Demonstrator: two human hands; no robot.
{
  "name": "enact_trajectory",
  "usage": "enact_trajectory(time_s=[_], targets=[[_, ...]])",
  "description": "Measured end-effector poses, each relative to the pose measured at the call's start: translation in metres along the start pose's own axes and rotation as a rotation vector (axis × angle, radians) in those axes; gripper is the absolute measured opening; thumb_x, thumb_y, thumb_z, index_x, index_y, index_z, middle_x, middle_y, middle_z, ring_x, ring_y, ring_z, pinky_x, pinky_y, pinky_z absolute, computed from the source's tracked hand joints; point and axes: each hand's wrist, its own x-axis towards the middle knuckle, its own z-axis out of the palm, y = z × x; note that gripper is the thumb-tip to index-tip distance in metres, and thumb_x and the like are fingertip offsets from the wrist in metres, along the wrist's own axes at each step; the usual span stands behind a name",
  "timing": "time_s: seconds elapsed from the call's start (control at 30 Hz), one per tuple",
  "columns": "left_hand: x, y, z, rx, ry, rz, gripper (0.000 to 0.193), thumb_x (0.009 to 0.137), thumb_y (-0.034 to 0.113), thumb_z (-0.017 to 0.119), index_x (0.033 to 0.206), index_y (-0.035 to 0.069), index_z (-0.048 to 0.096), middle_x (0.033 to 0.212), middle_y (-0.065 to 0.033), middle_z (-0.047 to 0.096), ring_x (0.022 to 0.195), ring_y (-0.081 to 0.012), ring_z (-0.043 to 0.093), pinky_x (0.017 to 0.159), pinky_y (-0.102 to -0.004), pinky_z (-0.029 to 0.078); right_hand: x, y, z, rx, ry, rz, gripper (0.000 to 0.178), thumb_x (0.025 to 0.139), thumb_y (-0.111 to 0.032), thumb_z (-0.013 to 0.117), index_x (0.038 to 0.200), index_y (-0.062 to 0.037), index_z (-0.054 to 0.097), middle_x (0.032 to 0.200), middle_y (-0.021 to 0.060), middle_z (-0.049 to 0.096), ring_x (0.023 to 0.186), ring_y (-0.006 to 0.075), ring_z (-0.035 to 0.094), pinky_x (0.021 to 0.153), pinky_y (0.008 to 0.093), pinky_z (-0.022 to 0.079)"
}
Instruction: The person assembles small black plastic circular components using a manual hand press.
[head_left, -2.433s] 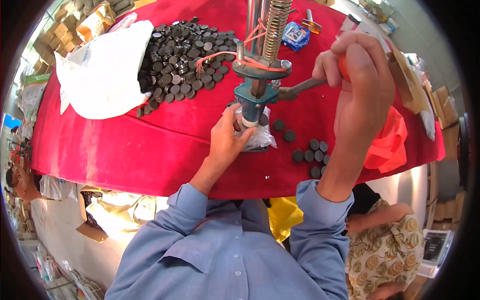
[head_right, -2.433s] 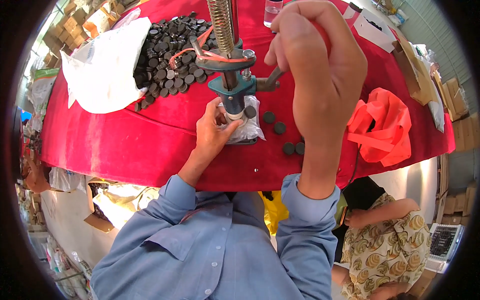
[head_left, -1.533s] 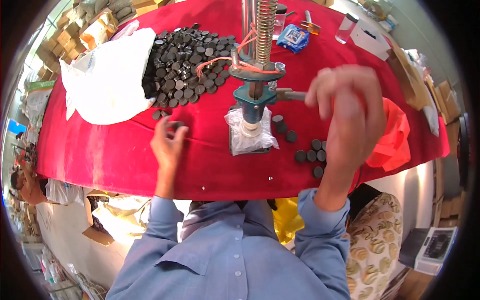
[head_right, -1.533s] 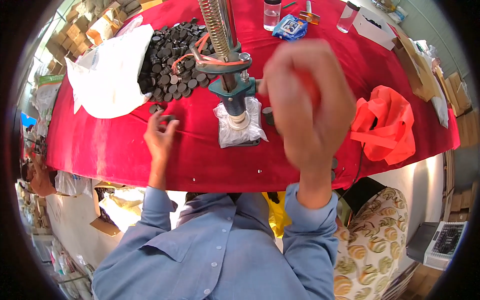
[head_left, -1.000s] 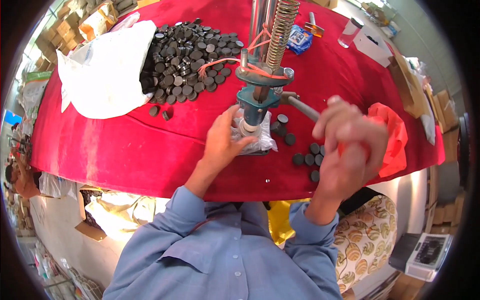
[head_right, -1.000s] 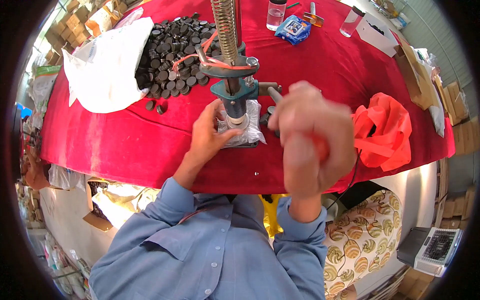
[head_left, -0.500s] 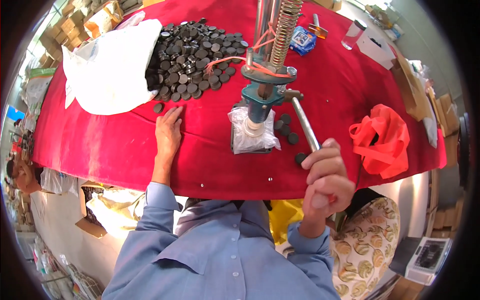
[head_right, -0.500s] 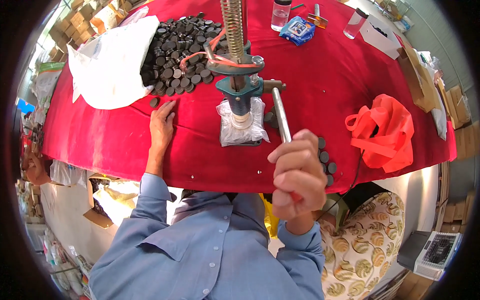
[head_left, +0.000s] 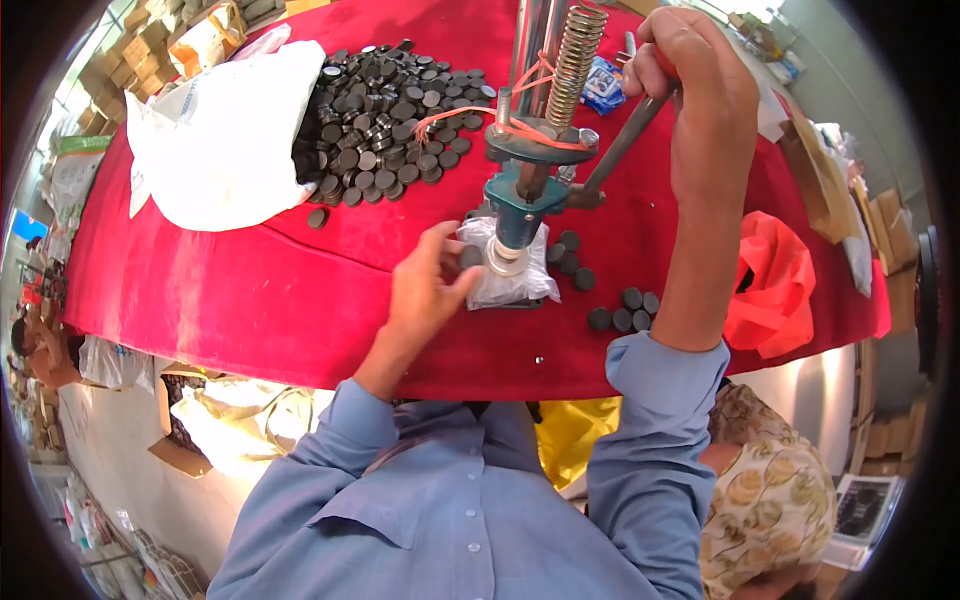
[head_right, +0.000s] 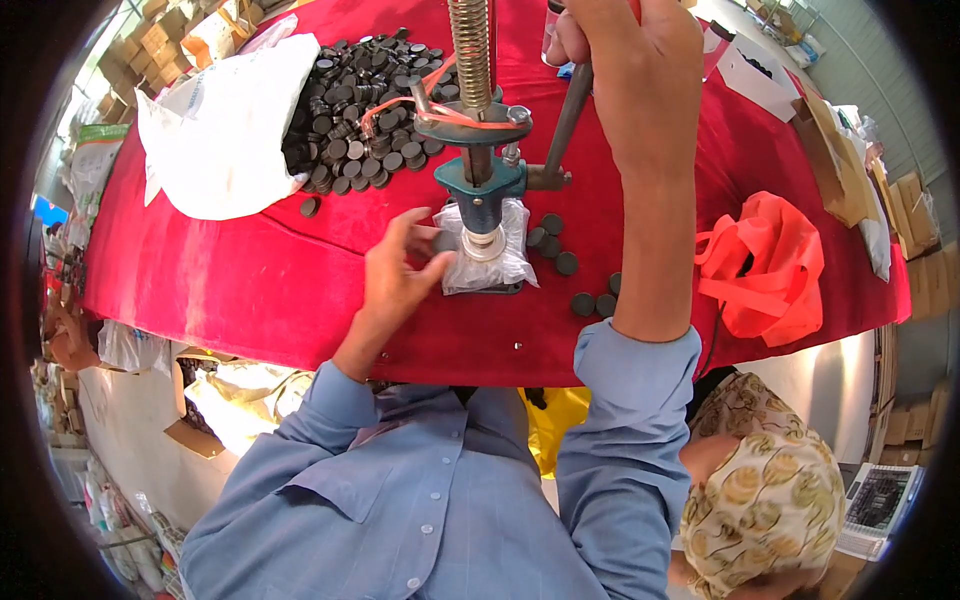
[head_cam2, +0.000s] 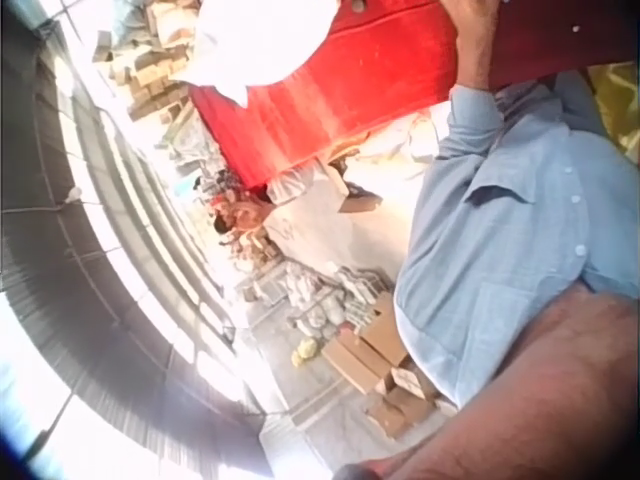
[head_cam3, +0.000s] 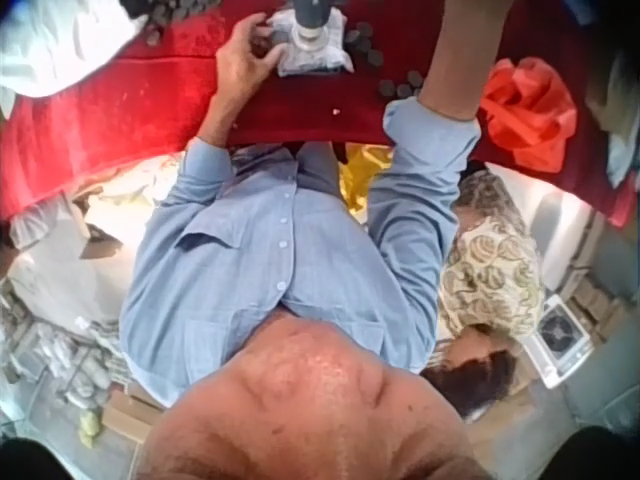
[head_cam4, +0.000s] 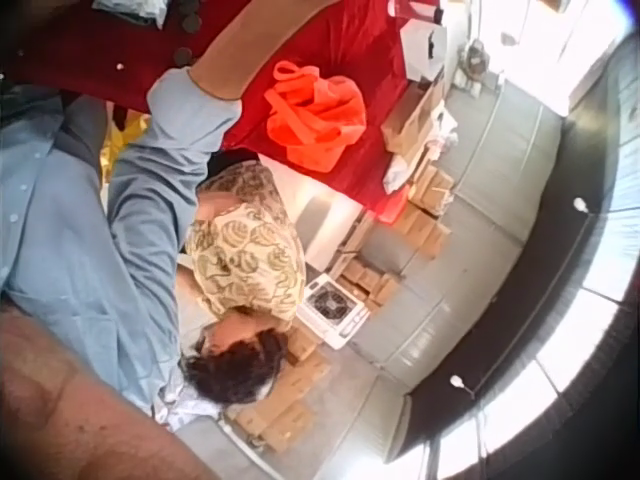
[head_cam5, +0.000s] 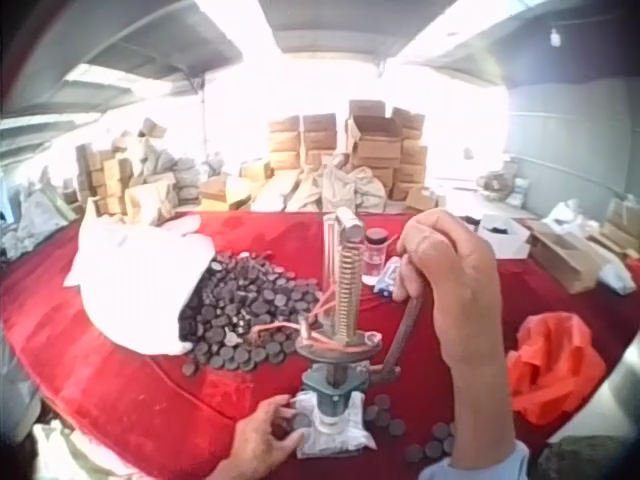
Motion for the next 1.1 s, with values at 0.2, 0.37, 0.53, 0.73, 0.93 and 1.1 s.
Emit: enact_trajectory(time_s=[0.2,0.37,0.53,0.73,0.93,1.1], targets=[[0.011,0.002,0.033,0.045,0.009,0.129,0.071,0.076,0.010,0.087,0.136,0.004,0.049,0.095,-0.0105,0.070,0.074,-0.0233,0.067,0.067,-0.0358,0.057,-0.029,0.010,-0.001,0.102,0.023,-0.122,0.016,0.098,-0.011,0.055,0.099,0.0030,0.061,0.075,0.0056,0.054,0.064,0.0127,0.050,0.066,0.0296,0.045],[0.008,-0.001,0.032,-0.013,0.002,0.125,0.075,0.075,0.010,0.089,0.139,0.004,0.050,0.104,-0.0120,0.071,0.077,-0.0220,0.067,0.069,-0.0344,0.057,-0.107,0.002,-0.004,0.092,0.053,-0.345,0.008,0.093,-0.011,0.057,0.091,-0.0034,0.054,0.069,0.0026,0.051,0.062,0.0178,0.055,0.067,0.0389,0.043],[0.015,-0.022,-0.013,-0.056,0.123,0.088,0.053,0.079,0.011,0.086,0.127,0.005,0.064,0.113,-0.0098,0.072,0.083,-0.0204,0.068,0.075,-0.0317,0.057,-0.203,0.019,-0.010,-0.050,-0.033,-0.383,0.024,0.100,-0.030,0.061,0.094,-0.0089,0.052,0.071,0.0040,0.053,0.069,0.0266,0.062,0.078,0.0461,0.041],[0.025,-0.121,-0.118,0.818,0.414,0.027,0.031,0.086,0.015,0.075,0.116,0.008,0.070,0.126,-0.0156,0.065,0.113,-0.0384,0.058,0.098,-0.0475,0.047,-0.212,0.024,-0.003,-0.121,0.131,-0.345,0.024,0.101,-0.034,0.060,0.095,-0.0123,0.053,0.072,0.0045,0.056,0.077,0.0267,0.064,0.092,0.0517,0.041],[0.033,-0.132,-0.127,0.476,0.440,-0.042,0.028,0.085,0.006,0.076,0.113,0.006,0.073,0.118,-0.0153,0.067,0.081,-0.0257,0.067,0.075,-0.0370,0.055,-0.140,0.000,-0.010,-0.066,0.016,-0.363,0.013,0.097,-0.018,0.059,0.098,-0.0062,0.055,0.076,0.0048,0.058,0.073,0.0223,0.062,0.084,0.0479,0.045],[0.037,-0.134,-0.130,0.585,0.409,-0.030,0.027,0.082,0.008,0.080,0.108,0.002,0.073,0.099,-0.0118,0.071,0.077,-0.0221,0.068,0.072,-0.0360,0.056,-0.061,-0.010,-0.004,0.060,0.044,-0.197,0.013,0.097,-0.011,0.056,0.099,0.0020,0.059,0.076,0.0049,0.056,0.068,0.0131,0.055,0.064,0.0270,0.045]])
